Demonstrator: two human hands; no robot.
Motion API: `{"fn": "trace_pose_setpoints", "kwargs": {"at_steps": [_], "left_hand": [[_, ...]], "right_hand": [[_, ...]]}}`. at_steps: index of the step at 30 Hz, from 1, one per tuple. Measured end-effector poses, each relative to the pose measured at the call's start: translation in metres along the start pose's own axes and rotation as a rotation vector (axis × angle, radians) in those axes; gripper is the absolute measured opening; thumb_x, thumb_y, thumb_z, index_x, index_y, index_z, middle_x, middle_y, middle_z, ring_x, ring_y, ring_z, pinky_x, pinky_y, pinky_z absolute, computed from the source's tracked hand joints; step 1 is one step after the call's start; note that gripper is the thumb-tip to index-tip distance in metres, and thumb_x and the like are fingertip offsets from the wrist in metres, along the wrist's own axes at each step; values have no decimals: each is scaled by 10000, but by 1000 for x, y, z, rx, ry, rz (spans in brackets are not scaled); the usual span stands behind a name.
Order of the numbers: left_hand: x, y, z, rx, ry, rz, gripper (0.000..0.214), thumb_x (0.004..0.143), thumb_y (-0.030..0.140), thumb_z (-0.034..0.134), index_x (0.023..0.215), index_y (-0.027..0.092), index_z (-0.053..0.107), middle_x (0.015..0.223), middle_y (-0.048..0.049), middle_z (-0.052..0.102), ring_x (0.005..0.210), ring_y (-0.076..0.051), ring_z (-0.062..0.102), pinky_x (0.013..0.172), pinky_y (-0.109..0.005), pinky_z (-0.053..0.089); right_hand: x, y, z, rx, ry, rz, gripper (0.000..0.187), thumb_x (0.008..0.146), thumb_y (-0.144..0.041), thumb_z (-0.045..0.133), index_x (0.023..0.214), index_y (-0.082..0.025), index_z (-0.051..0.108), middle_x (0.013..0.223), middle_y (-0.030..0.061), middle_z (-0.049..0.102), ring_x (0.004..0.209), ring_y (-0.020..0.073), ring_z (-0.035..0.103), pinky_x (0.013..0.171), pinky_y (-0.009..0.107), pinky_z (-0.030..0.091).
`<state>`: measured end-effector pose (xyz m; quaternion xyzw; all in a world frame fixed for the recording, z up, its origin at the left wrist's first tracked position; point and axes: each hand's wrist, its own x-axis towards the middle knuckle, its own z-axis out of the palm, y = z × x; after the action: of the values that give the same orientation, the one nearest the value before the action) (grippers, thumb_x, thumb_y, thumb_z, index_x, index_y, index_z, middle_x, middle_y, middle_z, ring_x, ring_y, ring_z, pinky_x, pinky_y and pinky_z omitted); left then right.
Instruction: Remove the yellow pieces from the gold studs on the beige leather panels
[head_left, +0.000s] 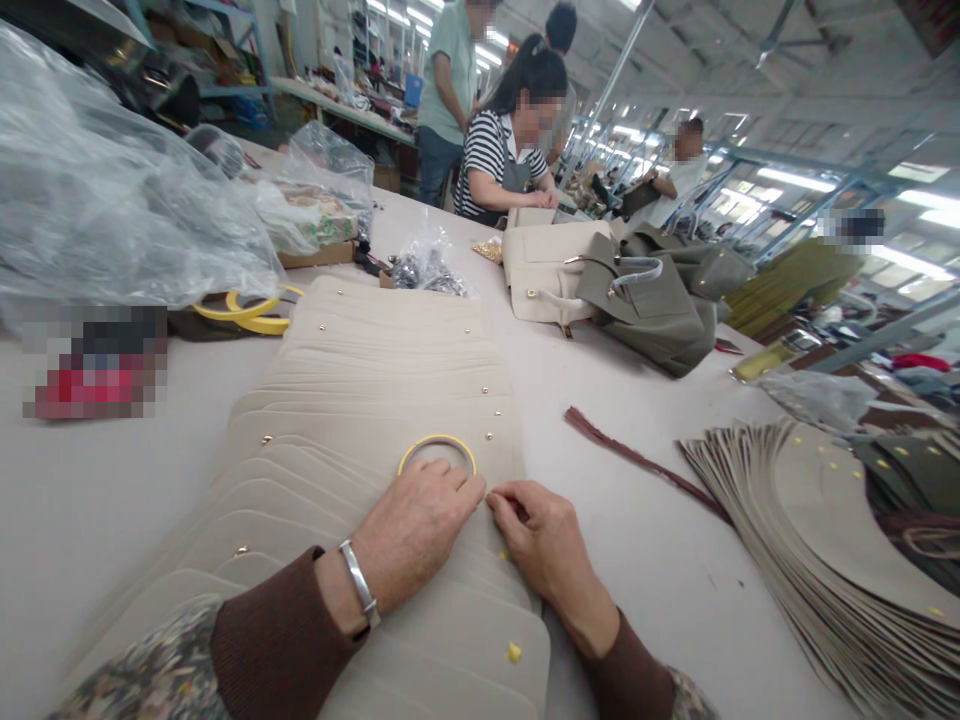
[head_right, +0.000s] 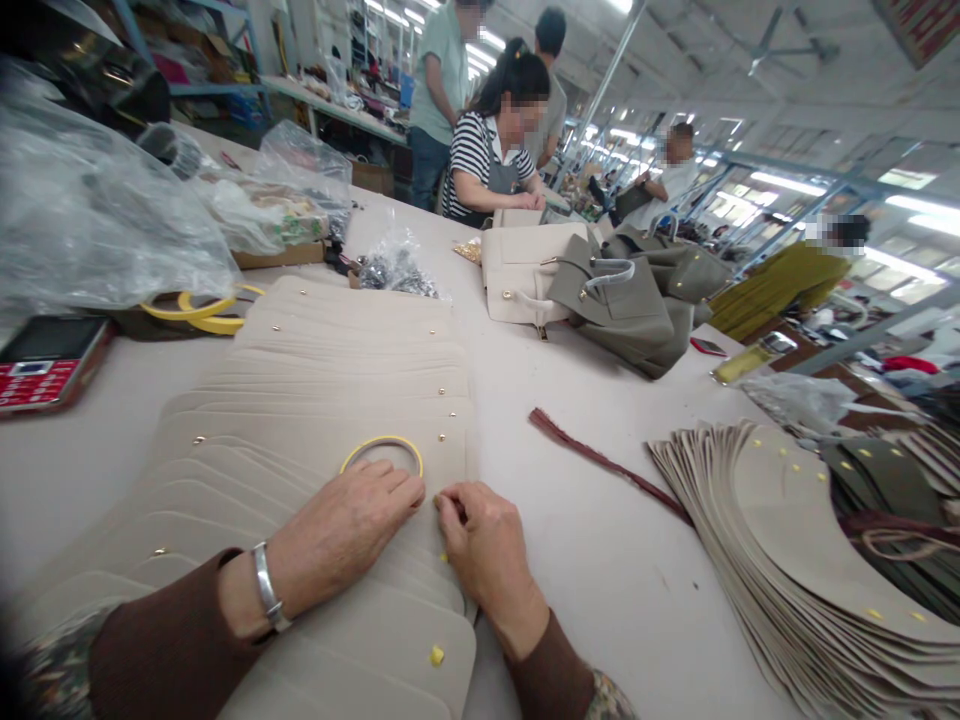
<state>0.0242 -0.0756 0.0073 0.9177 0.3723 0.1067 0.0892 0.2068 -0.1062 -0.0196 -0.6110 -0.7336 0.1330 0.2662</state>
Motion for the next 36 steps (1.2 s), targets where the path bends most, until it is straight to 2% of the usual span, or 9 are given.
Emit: {"fn": "trace_pose_setpoints", "kwargs": {"at_steps": [4,8,11,14,17,23,29,32,36], "left_hand": [[-1,-6,0,-56,121,1,170,931,117,406,891,188,556,819,-29,604,754,-187,551,688,-318,457],[-3,-15,1,-166,331,62,183,975,186,381,1043,196,551,840,-15,664,762,-139,633,681,-243,506],[-3,-19,3,-206,418,123,226,978,215,421,1190,195,497,949,-30,715,801,-126,685,705,-221,538],[-4,-17,4,-211,390,135,332,983,223,416,1314,187,401,1055,-58,717,884,-136,700,750,-230,556],[-4,-15,4,-221,326,110,303,993,237,379,1291,186,396,1059,-65,712,892,-148,702,728,-240,562],[-5,-14,7,-217,269,35,233,967,224,414,1197,201,446,853,-10,698,694,-138,681,567,-213,486],[-3,-14,4,-270,215,-34,113,971,210,406,914,212,504,740,24,633,646,-134,630,554,-237,414],[-1,-14,1,-265,228,-51,161,964,189,397,851,208,510,710,19,602,619,-134,597,549,-241,399],[1,-13,3,-191,246,-39,203,953,165,375,811,203,516,688,9,565,597,-142,553,543,-247,385]], "right_hand": [[7,-4,-9,-6,-84,3,119,810,-149,595,741,-191,683,652,-2,657,575,126,579,587,219,423],[9,-8,-22,63,-238,39,145,750,-104,597,670,-198,675,545,-41,609,488,104,527,505,199,380],[8,-9,-26,240,-191,81,132,769,-122,594,759,-186,709,606,-21,662,527,113,570,527,201,431],[11,-12,-24,404,5,35,166,821,-161,586,925,-162,715,785,35,723,636,132,627,608,228,496],[15,-18,-22,445,74,-136,188,849,-155,577,994,-174,694,871,53,718,724,142,636,682,254,514],[18,-21,-15,264,111,-292,155,857,-107,522,853,-182,658,723,25,654,663,136,602,636,247,482],[23,-20,-5,106,235,-383,184,823,-85,482,797,-170,643,643,28,630,568,133,568,565,237,457],[25,-24,-4,162,250,-292,170,789,-99,508,764,-167,662,626,21,641,539,123,566,547,229,450],[26,-31,-5,480,104,107,121,767,-188,567,691,-162,658,565,-7,630,480,107,548,475,206,428]]}}
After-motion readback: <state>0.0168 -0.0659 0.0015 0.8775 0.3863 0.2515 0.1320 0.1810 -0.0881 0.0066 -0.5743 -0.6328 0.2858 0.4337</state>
